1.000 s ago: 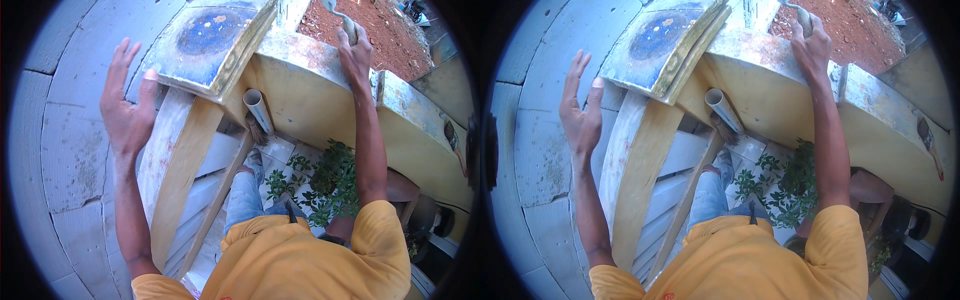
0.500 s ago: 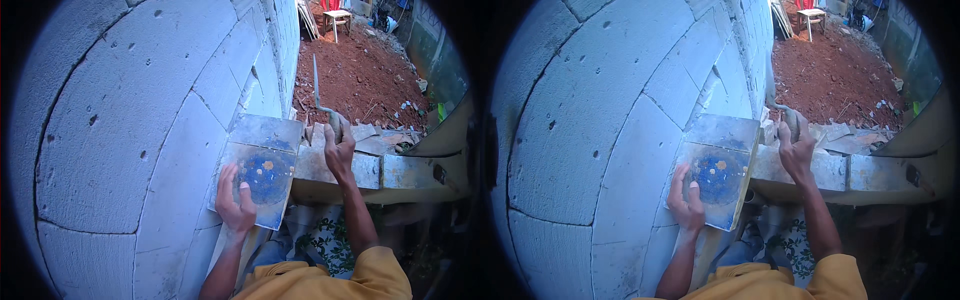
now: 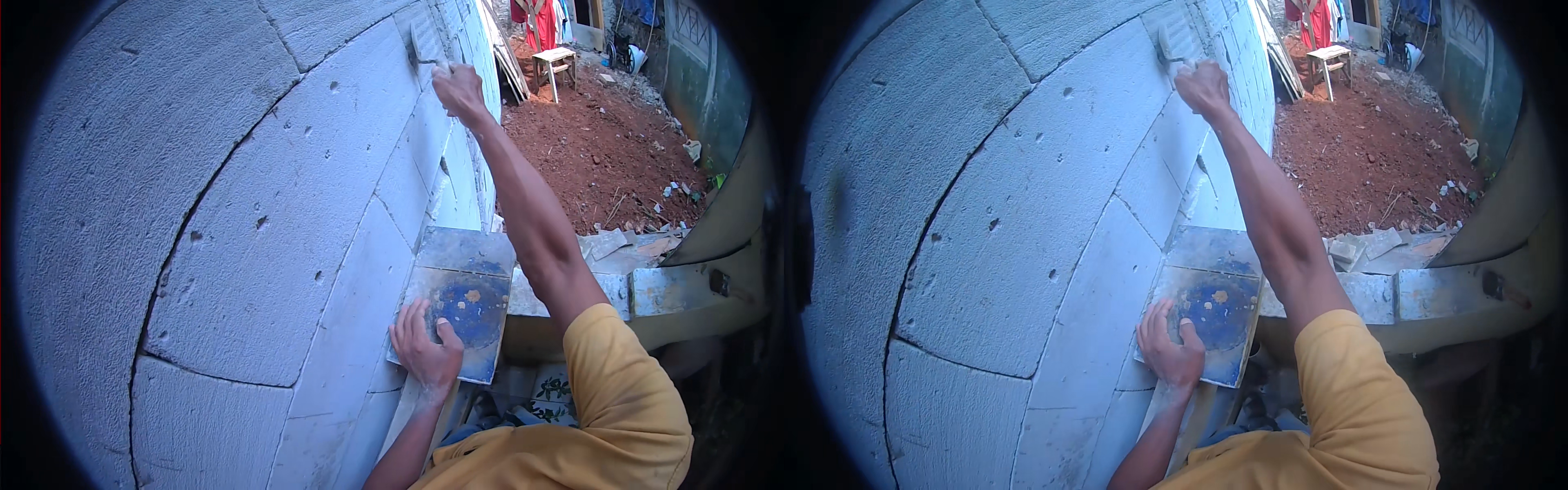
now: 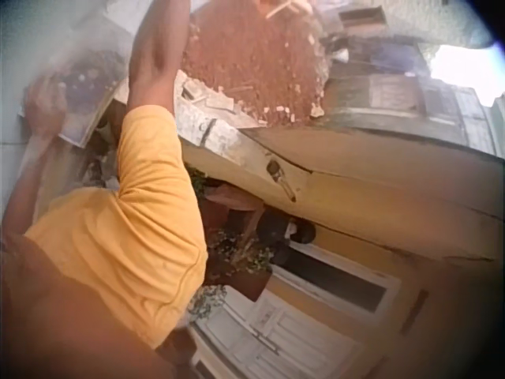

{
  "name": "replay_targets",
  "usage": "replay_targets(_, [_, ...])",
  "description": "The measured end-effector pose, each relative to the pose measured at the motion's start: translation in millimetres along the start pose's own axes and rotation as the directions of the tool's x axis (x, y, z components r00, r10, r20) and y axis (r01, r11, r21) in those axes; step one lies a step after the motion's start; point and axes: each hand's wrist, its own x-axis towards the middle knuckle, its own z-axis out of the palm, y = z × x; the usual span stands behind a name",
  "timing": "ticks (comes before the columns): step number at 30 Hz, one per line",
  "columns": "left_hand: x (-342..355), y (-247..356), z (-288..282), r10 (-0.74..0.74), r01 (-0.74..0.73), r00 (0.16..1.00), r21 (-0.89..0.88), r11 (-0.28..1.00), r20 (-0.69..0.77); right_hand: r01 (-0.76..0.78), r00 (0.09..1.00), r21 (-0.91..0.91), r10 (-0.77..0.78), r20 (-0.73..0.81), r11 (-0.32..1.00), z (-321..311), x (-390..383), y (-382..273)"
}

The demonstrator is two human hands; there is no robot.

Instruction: The person scrapes and smooths a concrete block wall using a trowel and moves concrete blocks by hand.

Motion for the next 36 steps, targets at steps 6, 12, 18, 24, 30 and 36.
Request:
replay_targets(6, [2, 3, -4, 0.031, -0.032, 0.999, -0.007, 0.999, -0.017, 0.395, 0.910, -0.143, -0.408, -0.074, 0.908, 2, 33, 7])
replay_targets(12, [3, 6, -3, 0.045, -0.049, 0.996, -0.044, 0.998, -0.082, 0.540, 0.815, -0.153, -0.559, -0.151, 0.828, -6, 83, -54])
replay_targets(18, [1, 3, -1, 0.050, -0.053, 0.994, -0.027, 0.998, -0.093, 0.213, 0.976, -0.149, -0.203, 0.079, 0.966, -13, 115, -84])
replay_targets(24, [3, 3, 2, 0.065, -0.067, 0.993, -0.011, 0.998, -0.103, 0.179, 0.983, -0.037, -0.181, -0.044, 0.983, -7, 119, -82])
replay_targets(30, [1, 3, 2, 0.058, -0.060, 0.995, -0.015, 0.998, -0.086, 0.513, 0.839, -0.148, -0.530, -0.123, 0.846, -19, 107, -119])
replay_targets(36, [1, 3, 1, 0.059, -0.064, 0.990, -0.032, 0.997, -0.126, 0.578, 0.791, -0.048, -0.573, -0.215, 0.815, -7, 94, -133])
